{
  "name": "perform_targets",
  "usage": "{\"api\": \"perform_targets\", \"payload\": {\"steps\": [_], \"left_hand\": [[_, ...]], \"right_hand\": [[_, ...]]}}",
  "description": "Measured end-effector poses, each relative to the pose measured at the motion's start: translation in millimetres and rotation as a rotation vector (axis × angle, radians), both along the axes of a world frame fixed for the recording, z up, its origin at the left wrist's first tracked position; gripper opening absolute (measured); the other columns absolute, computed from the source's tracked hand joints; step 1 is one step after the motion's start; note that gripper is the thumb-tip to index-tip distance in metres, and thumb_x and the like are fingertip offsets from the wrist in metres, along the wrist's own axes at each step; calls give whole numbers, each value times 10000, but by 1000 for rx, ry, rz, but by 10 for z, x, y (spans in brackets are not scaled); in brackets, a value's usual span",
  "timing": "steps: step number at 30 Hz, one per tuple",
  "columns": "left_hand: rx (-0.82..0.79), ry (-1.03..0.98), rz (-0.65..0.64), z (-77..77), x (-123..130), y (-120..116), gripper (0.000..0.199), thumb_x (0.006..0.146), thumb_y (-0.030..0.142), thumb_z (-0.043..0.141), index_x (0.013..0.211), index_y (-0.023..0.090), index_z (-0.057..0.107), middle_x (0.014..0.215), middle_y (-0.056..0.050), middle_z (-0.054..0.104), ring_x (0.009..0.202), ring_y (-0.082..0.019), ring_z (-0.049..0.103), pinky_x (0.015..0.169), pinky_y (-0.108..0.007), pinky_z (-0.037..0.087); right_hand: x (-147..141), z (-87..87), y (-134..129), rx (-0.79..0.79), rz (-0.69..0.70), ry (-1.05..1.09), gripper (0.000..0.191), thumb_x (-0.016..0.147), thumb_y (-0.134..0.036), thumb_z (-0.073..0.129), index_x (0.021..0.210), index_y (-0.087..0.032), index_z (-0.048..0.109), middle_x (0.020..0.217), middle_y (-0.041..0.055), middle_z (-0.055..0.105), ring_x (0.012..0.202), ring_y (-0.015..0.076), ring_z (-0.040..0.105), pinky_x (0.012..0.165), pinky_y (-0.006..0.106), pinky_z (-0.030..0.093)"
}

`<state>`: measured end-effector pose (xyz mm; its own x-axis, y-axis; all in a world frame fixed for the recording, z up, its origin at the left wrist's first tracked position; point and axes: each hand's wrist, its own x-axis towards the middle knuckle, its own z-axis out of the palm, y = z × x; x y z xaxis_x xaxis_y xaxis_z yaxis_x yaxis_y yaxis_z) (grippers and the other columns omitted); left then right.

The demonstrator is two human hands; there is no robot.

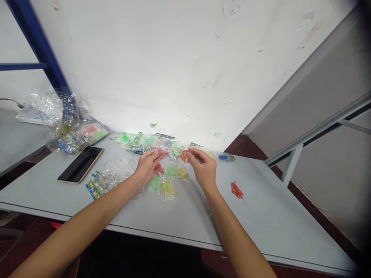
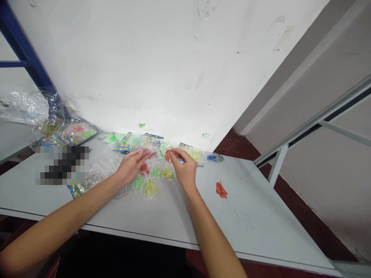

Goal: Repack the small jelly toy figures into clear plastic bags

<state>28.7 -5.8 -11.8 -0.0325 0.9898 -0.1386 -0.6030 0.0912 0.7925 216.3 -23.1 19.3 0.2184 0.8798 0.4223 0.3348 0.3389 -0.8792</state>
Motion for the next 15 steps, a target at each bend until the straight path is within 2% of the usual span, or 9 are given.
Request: {"api": "perform_targets", "payload": {"steps": [6,11,15], "left_hand": [[-77,-2,-96,53,47,-68,118,913,173,563,932,122,668,1068,-138,720,981,-212,708,892,-334,567],[-53,-44,-142,79,93,-104,124,915,204,568,930,119,656,946,-125,722,866,-192,716,896,-364,556],[-66,-35,-164,78,105,-116,129,917,229,569,954,129,642,888,-107,712,772,-180,710,793,-349,572]], "right_hand": [[-229,-17,-131,-54,182,31,153,807,-367,669,846,-238,741,900,40,742,844,216,674,798,362,538],[-304,-45,-157,-113,241,81,141,795,-370,681,836,-245,731,861,32,733,780,204,656,737,352,537],[-323,-71,-135,-157,300,195,160,764,-387,714,830,-242,725,811,28,727,757,209,665,719,362,552]]}}
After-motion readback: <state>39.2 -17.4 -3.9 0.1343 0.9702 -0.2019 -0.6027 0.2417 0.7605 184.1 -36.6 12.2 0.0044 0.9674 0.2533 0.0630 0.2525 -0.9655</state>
